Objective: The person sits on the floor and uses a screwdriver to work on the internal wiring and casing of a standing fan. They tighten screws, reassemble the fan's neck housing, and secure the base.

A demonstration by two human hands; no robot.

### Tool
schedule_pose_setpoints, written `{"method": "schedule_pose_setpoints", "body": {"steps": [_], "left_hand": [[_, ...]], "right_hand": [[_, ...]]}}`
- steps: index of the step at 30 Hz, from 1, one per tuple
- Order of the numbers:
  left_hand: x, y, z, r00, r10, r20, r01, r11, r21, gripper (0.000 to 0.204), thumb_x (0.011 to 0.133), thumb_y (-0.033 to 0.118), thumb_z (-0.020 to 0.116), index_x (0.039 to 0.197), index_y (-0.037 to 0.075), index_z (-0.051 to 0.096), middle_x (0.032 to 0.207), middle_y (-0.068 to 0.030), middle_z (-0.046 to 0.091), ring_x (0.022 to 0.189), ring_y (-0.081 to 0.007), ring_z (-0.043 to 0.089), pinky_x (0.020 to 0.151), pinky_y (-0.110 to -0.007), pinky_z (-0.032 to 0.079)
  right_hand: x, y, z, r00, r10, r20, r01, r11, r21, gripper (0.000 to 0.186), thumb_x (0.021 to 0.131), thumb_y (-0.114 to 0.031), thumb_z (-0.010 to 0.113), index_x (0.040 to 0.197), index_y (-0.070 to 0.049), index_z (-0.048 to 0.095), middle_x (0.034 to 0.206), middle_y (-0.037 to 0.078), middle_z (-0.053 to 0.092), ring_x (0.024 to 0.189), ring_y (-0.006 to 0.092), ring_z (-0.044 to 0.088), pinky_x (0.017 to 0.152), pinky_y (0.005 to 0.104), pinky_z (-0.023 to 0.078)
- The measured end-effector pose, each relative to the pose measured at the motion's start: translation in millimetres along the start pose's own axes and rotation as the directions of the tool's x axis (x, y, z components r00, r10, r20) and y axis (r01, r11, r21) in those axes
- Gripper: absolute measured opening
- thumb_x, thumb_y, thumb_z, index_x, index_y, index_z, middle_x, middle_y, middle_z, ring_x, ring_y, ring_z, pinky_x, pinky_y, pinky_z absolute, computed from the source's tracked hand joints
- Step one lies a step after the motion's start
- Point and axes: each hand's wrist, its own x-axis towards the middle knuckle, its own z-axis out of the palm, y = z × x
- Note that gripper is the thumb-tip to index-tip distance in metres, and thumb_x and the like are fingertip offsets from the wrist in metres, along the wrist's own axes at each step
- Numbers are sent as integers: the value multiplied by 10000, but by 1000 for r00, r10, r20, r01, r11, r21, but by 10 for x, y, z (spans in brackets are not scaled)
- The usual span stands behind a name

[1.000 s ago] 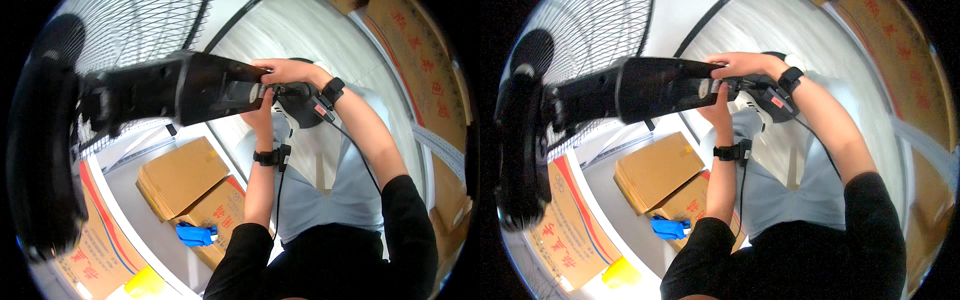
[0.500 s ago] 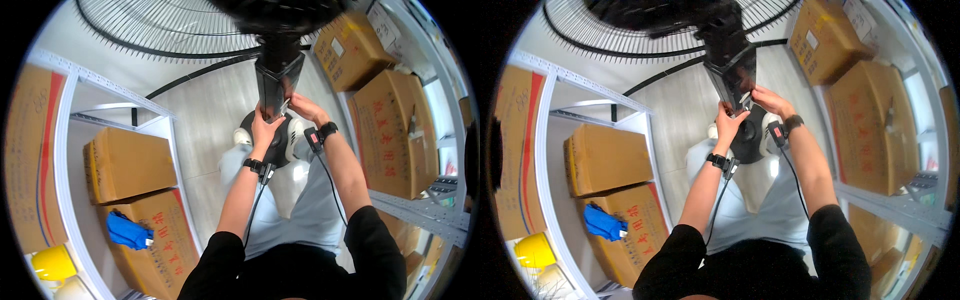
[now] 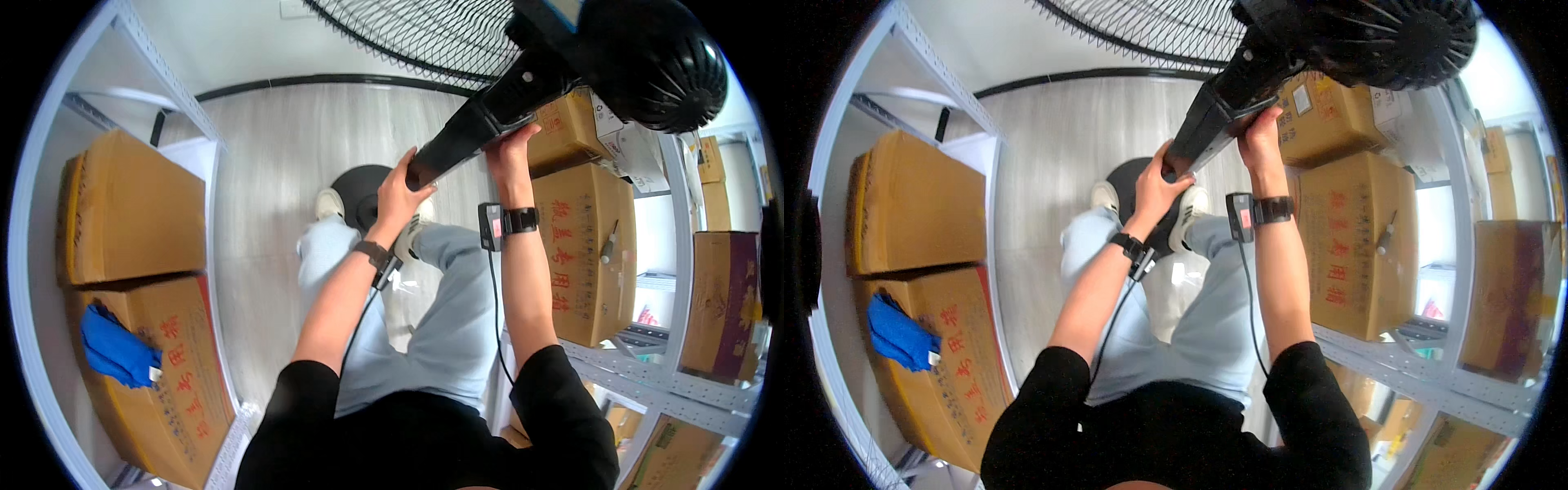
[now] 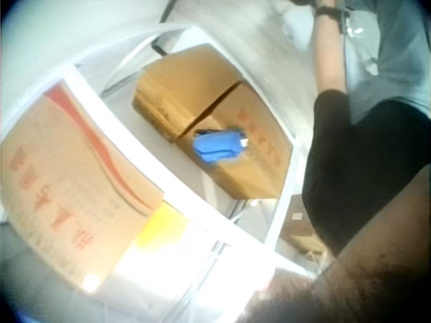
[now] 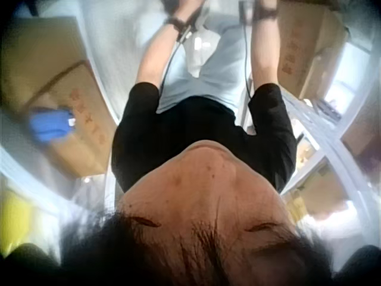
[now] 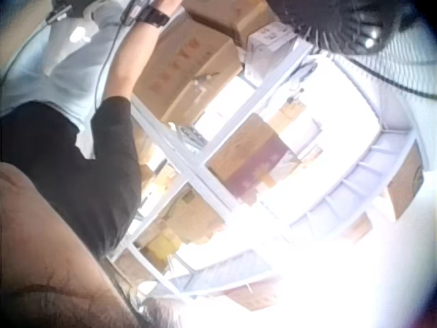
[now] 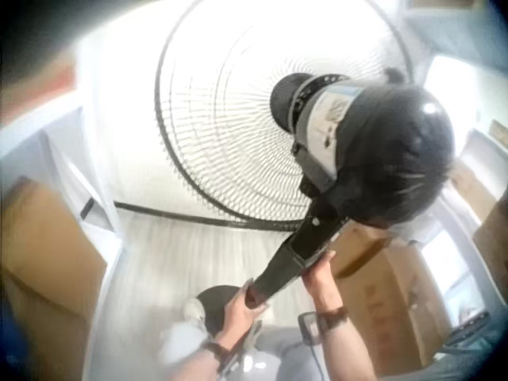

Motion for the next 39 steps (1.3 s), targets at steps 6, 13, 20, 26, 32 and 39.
{"method": "schedule_pose_setpoints", "body": {"steps": [6,13,20,26,32,39], "left_hand": [[-122,-448,92,992,-74,-98,68,996,-58,833,686,209,861,1394,22,464,1151,-229,646,1058,-367,641,900,-428,518],[-154,-406,86,994,-106,-40,104,993,-59,686,692,267,861,1241,-30,575,1128,-231,664,1053,-375,647,902,-416,521],[-145,-439,29,998,-52,-26,51,996,-69,668,694,272,852,1233,-15,583,1124,-222,669,1037,-371,652,898,-413,527],[-120,-422,9,995,-95,9,95,992,-85,662,690,271,843,1241,3,592,1125,-213,673,1032,-365,656,900,-405,529],[-140,-382,-10,993,-120,3,120,987,-107,714,691,272,851,1295,5,577,1168,-202,673,1079,-321,665,934,-384,530],[-128,-333,1,986,-165,15,165,972,-167,720,675,253,865,1291,9,583,1159,-185,683,1067,-296,676,937,-374,532]], "right_hand": [[-16,-138,475,994,33,-103,-32,999,12,1052,688,-873,480,1456,-156,437,1401,-22,548,1280,208,500,1093,435,388],[32,-234,324,992,10,-127,-14,999,-35,1142,576,-955,472,1449,-219,450,1422,7,510,1326,248,430,1159,501,275],[97,-267,327,965,-18,263,3,998,57,1184,625,-955,405,1343,-21,517,1263,196,609,1208,345,561,1113,486,384],[-93,521,-6,961,276,-29,-268,949,165,698,920,-613,534,1280,-16,532,1293,164,575,1259,336,510,1123,495,359],[-564,1409,-71,838,543,-53,-514,818,257,505,1018,-407,426,1326,-18,517,1349,153,567,1274,314,522,1103,456,397],[-544,1682,-87,878,463,-122,-385,834,394,527,978,-496,432,1221,-55,584,1181,175,647,1096,384,625,1017,514,476]]}}
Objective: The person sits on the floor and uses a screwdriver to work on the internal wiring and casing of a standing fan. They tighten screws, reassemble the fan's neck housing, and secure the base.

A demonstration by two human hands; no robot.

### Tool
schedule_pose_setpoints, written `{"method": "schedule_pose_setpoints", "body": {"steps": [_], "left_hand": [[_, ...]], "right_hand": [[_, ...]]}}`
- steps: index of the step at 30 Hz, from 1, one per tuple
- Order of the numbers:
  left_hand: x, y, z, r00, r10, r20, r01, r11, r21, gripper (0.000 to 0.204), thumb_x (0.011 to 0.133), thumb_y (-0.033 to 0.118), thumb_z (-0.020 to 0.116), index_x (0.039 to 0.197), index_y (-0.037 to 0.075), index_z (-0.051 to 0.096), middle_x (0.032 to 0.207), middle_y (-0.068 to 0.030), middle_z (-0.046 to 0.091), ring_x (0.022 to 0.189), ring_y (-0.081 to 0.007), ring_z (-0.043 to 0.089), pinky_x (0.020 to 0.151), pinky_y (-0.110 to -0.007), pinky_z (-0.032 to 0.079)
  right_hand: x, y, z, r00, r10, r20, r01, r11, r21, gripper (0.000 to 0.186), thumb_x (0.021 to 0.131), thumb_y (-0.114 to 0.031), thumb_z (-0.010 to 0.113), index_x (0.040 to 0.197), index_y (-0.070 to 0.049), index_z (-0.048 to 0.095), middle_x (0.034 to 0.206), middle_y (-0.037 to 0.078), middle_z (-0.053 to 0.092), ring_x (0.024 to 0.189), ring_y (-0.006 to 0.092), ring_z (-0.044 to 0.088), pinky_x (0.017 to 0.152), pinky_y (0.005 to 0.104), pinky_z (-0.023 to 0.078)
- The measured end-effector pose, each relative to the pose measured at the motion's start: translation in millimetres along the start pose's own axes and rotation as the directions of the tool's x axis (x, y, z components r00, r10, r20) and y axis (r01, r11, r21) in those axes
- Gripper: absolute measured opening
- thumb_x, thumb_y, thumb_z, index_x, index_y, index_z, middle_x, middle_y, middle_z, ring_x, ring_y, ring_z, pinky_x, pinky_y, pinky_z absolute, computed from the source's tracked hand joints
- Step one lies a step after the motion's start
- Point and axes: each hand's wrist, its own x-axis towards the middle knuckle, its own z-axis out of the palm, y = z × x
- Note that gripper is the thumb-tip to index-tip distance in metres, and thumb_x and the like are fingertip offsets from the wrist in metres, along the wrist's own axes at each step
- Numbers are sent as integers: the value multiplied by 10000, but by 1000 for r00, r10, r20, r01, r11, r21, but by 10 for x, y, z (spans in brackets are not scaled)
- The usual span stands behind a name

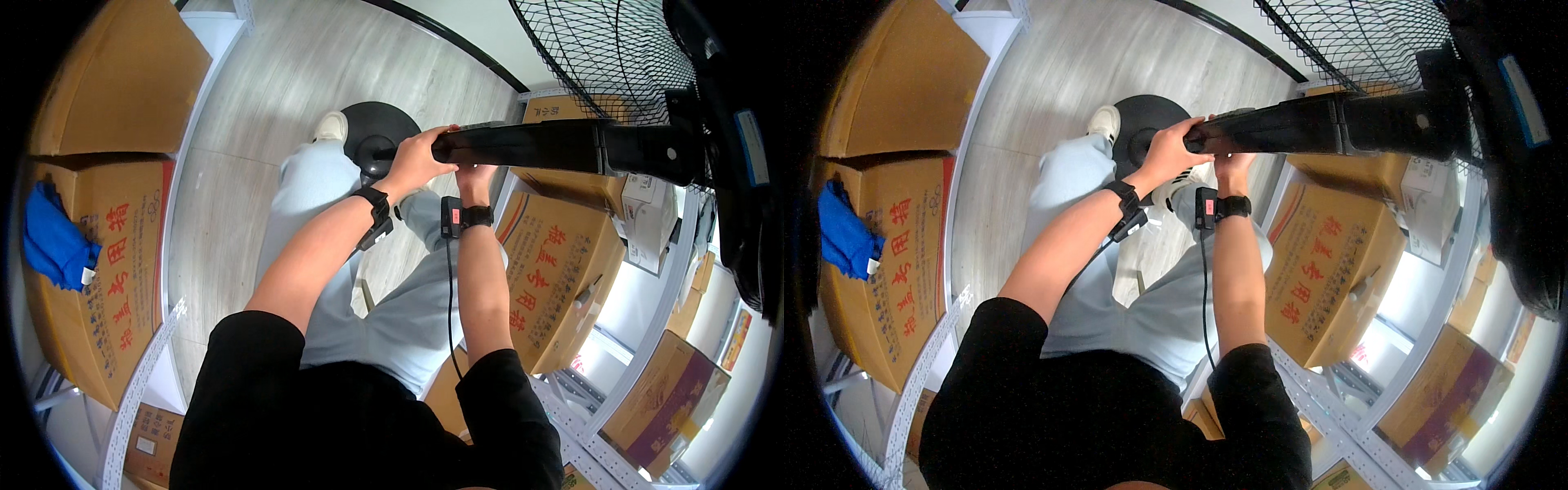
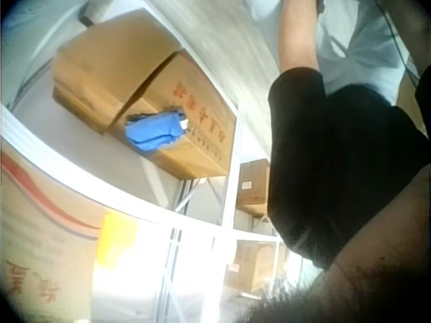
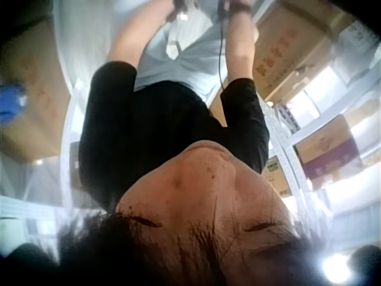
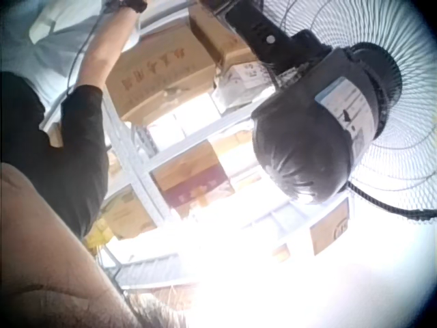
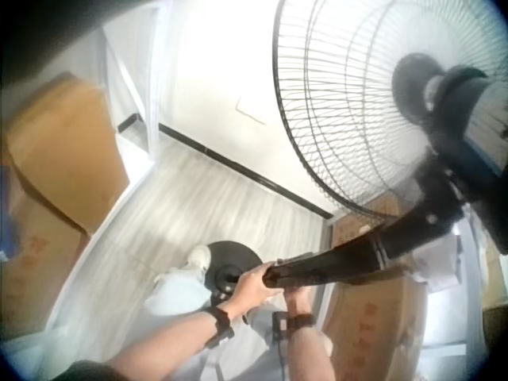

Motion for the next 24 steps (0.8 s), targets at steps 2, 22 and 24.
{"method": "schedule_pose_setpoints", "body": {"steps": [2,22,24], "left_hand": [[15,-3,3,1000,-22,3,22,1000,15,713,668,249,870,1279,9,592,1145,-178,690,1061,-287,680,937,-371,533],[-24,-18,28,997,38,-67,-35,999,41,631,688,213,856,1243,28,619,1121,-170,698,1016,-290,695,889,-365,551],[-20,-23,16,997,37,-74,-34,999,40,634,687,223,856,1241,28,620,1121,-174,696,1019,-297,692,886,-366,548]], "right_hand": [[52,78,4,995,-72,-69,72,997,-9,547,971,-526,424,1185,-52,594,1126,170,661,1035,405,647,964,536,508],[-4,-113,175,945,-326,-30,292,881,-372,555,971,-482,428,1115,20,618,1092,211,675,1018,332,657,954,449,503],[-191,-488,567,903,-425,-68,351,819,-453,584,959,-492,443,1114,41,622,1135,202,659,1090,305,625,1015,431,461]]}}
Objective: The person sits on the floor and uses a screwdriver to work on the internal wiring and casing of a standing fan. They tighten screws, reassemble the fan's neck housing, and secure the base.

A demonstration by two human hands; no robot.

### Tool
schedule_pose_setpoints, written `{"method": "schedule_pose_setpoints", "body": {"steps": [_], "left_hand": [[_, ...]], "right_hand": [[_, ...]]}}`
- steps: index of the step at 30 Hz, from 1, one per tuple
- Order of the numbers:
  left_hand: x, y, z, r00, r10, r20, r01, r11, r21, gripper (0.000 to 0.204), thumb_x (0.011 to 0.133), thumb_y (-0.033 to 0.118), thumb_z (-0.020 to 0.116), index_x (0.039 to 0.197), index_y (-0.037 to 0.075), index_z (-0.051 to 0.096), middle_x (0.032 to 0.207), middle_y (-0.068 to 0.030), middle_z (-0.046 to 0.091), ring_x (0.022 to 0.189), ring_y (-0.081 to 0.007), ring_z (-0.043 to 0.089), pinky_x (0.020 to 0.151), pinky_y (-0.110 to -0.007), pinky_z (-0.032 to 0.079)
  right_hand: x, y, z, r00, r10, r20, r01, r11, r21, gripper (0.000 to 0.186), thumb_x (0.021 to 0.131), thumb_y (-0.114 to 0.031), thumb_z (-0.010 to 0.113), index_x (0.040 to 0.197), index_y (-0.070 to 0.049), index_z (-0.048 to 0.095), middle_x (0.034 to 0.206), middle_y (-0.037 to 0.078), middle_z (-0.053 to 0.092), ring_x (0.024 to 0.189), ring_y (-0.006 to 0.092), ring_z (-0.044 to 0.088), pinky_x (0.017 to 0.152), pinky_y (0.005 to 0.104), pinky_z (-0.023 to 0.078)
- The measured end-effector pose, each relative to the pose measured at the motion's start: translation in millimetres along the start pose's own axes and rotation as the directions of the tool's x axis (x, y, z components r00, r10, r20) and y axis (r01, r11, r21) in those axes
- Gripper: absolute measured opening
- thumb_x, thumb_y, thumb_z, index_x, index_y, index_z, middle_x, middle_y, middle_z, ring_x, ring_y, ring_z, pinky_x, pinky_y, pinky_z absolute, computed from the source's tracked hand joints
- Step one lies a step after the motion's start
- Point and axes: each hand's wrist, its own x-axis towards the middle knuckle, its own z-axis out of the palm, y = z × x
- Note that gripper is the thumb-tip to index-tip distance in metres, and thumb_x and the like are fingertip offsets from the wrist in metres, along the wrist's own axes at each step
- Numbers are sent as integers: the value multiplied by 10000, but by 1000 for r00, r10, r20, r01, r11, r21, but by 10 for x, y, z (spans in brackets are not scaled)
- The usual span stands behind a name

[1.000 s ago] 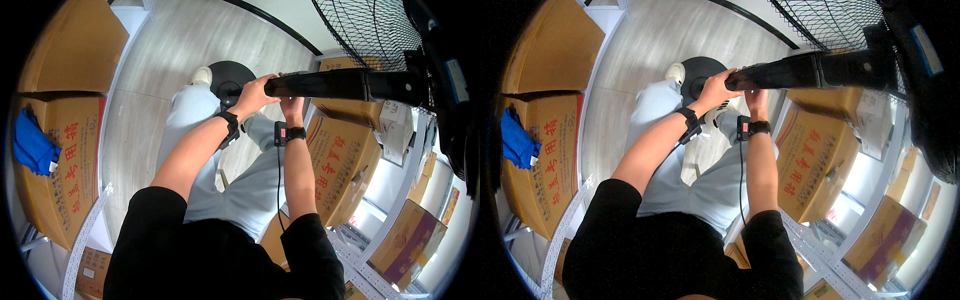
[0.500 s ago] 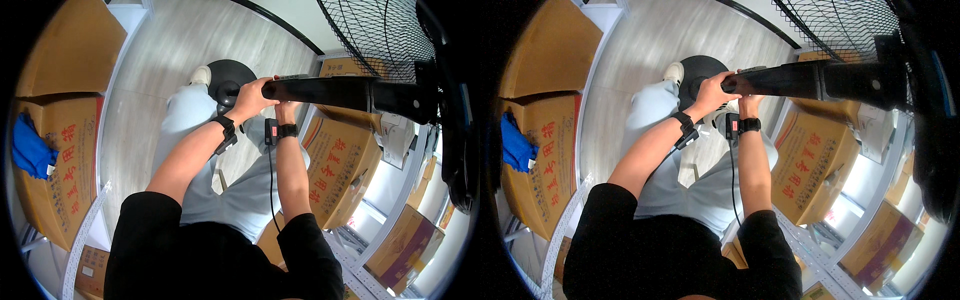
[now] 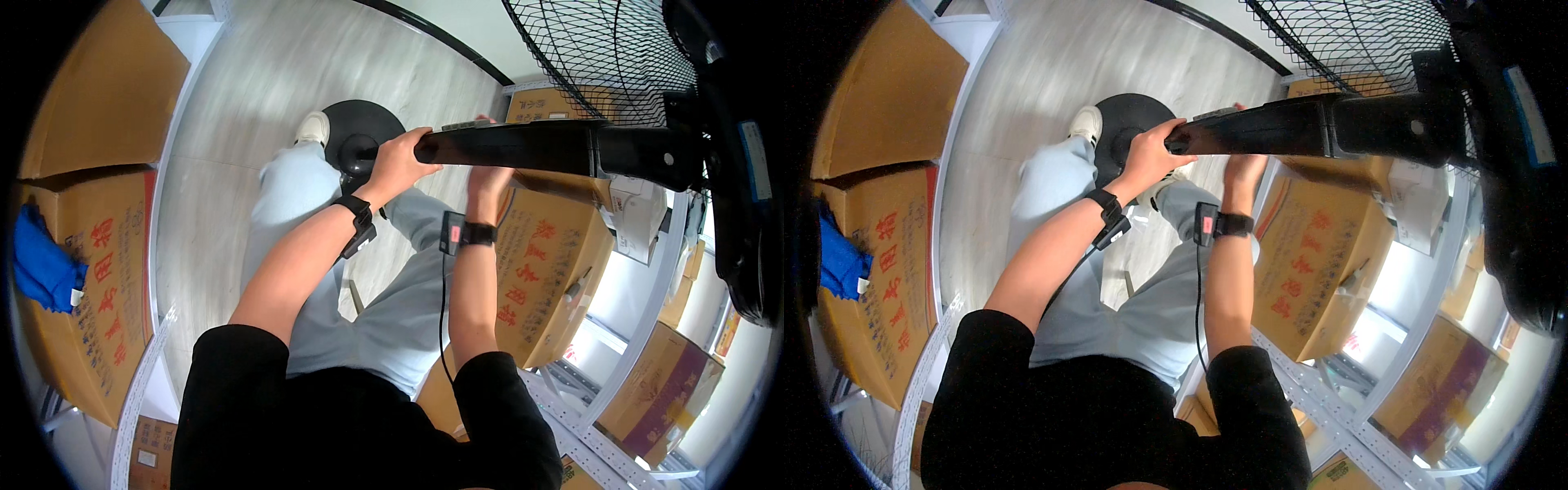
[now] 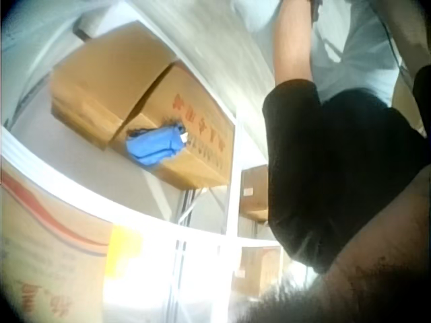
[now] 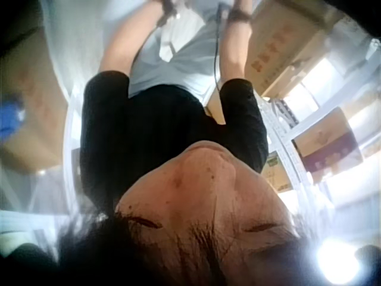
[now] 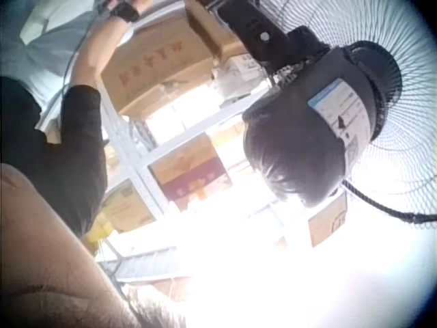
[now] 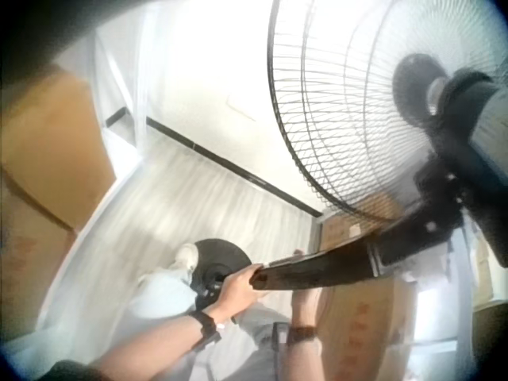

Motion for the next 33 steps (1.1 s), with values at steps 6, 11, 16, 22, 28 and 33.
{"method": "schedule_pose_setpoints", "body": {"steps": [6,11,16,22,28,33], "left_hand": [[-6,108,-14,998,-36,47,34,998,47,654,691,247,847,1254,15,607,1119,-186,692,1045,-333,670,888,-387,532],[25,284,-51,995,-23,100,3,981,195,757,721,196,804,1362,-34,472,1319,-249,557,1232,-376,541,1022,-420,454],[87,1162,-280,923,384,31,-382,923,-53,844,767,204,777,1474,12,358,1480,-231,416,1375,-375,403,1128,-417,359],[255,1729,-241,925,380,-9,-380,925,-19,664,768,192,821,1335,23,521,1121,-164,693,1018,-283,695,867,-363,545],[269,1757,-263,935,349,67,-341,934,-109,569,786,91,815,1267,-44,543,1124,-115,687,1019,-179,672,927,-326,525],[240,1715,-219,942,324,88,-313,942,-120,541,786,68,813,1241,-47,545,1111,-97,668,1027,-167,655,937,-310,513]], "right_hand": [[77,-734,69,993,-73,95,36,936,349,539,964,-471,389,1089,6,608,971,198,676,926,331,650,891,438,505],[178,-609,275,958,-223,-182,271,910,313,482,963,-437,380,1010,-2,584,789,193,647,689,353,646,667,448,538],[131,-594,163,985,-157,-68,172,892,419,474,1039,-413,326,1236,-67,584,1169,82,650,1067,237,626,955,393,500],[105,-585,144,994,-77,-74,96,946,310,419,1040,-383,345,1135,-53,585,1151,73,644,1041,198,603,911,377,489],[4,-1008,148,990,-104,92,78,966,246,637,1026,-598,338,1114,-41,636,1099,69,668,1021,173,605,953,334,442],[-46,-1297,375,990,44,-133,-8,966,259,669,1025,-557,377,1197,45,613,1207,117,635,1115,175,562,993,305,411]]}}
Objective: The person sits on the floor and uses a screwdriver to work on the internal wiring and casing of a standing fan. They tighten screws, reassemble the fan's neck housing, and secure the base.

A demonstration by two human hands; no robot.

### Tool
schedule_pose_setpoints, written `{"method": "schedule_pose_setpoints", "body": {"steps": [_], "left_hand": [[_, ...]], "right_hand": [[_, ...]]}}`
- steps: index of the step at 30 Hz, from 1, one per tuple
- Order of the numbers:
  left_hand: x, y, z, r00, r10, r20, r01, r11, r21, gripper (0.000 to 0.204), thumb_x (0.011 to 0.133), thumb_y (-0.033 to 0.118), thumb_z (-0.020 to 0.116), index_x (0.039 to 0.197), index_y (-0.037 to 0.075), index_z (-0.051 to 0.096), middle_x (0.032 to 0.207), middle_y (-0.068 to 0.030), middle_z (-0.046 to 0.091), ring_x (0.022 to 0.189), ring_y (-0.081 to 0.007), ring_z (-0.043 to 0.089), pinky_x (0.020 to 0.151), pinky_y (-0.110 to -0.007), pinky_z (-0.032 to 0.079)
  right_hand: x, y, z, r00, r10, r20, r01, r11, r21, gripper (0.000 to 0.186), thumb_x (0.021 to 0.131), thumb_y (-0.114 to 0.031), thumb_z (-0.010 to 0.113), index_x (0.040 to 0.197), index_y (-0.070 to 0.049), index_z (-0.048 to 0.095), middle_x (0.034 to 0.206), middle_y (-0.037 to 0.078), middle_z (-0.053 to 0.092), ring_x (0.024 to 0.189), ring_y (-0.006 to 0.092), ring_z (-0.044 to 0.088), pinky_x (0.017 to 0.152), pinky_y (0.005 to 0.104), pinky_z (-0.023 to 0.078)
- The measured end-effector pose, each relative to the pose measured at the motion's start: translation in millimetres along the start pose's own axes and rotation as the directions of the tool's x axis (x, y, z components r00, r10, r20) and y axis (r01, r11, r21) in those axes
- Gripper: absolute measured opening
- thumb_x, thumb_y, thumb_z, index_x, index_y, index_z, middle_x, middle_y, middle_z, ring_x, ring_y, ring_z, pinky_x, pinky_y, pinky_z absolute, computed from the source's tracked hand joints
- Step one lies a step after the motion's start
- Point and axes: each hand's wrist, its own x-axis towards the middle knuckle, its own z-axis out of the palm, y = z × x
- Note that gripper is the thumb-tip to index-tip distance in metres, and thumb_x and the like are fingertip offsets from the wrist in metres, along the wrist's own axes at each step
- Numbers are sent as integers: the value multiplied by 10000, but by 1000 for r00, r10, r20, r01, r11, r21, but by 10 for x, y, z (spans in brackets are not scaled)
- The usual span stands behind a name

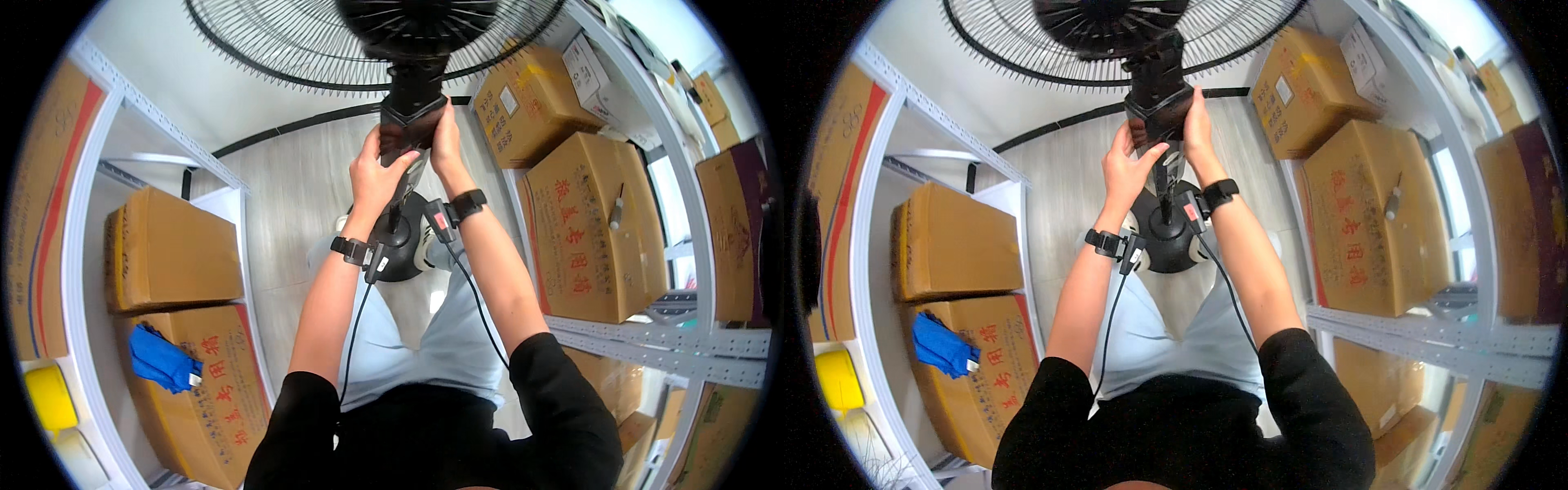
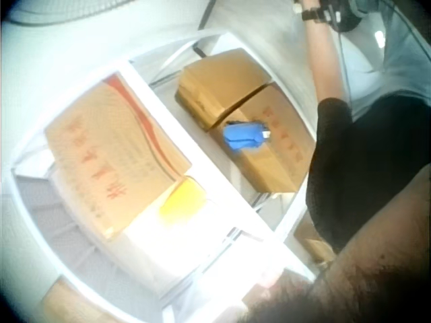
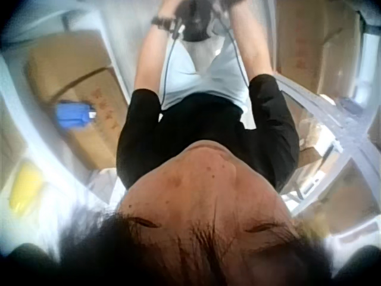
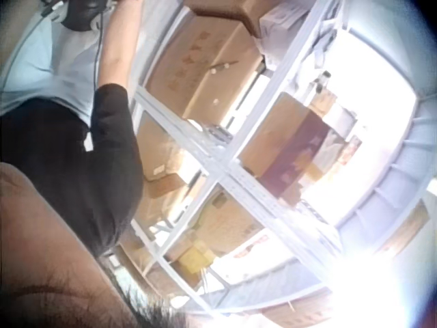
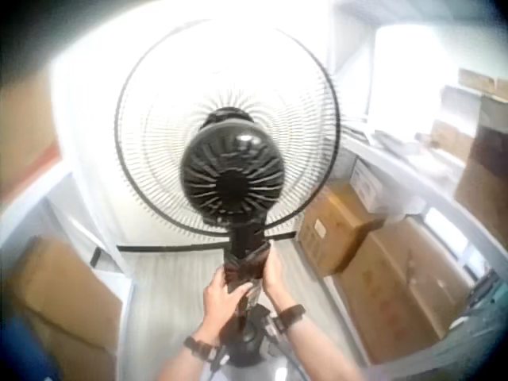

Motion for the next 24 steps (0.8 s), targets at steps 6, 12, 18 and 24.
{"method": "schedule_pose_setpoints", "body": {"steps": [6,12,18,24], "left_hand": [[0,42,33,1000,9,4,-9,999,-36,505,781,71,809,1212,-28,563,1081,-90,678,1010,-177,663,933,-316,515],[-12,-44,27,1000,-24,6,24,996,-86,518,793,62,805,1225,-45,541,1112,-88,655,1023,-160,640,950,-305,501],[44,-124,58,1000,-21,23,24,990,-140,594,799,60,811,1284,-62,490,1172,-114,625,1079,-167,609,975,-311,480],[39,-188,88,998,-50,45,54,994,-92,662,836,-21,748,1396,-60,398,1305,-137,564,1181,-193,565,1016,-302,447]], "right_hand": [[161,171,-26,995,-94,-24,93,995,-33,568,1015,-440,389,1019,54,670,1019,114,686,962,195,584,908,337,434],[92,99,-50,990,-96,104,97,995,-4,627,1027,-503,362,1083,45,662,1078,104,677,986,182,576,925,312,428],[33,194,-425,946,116,303,-76,987,-143,763,1021,-620,289,1174,32,652,1167,120,662,1063,207,577,990,323,408],[88,770,-583,969,204,136,-175,964,-200,832,992,-673,298,1125,51,686,1187,179,665,1150,236,578,1035,348,389]]}}
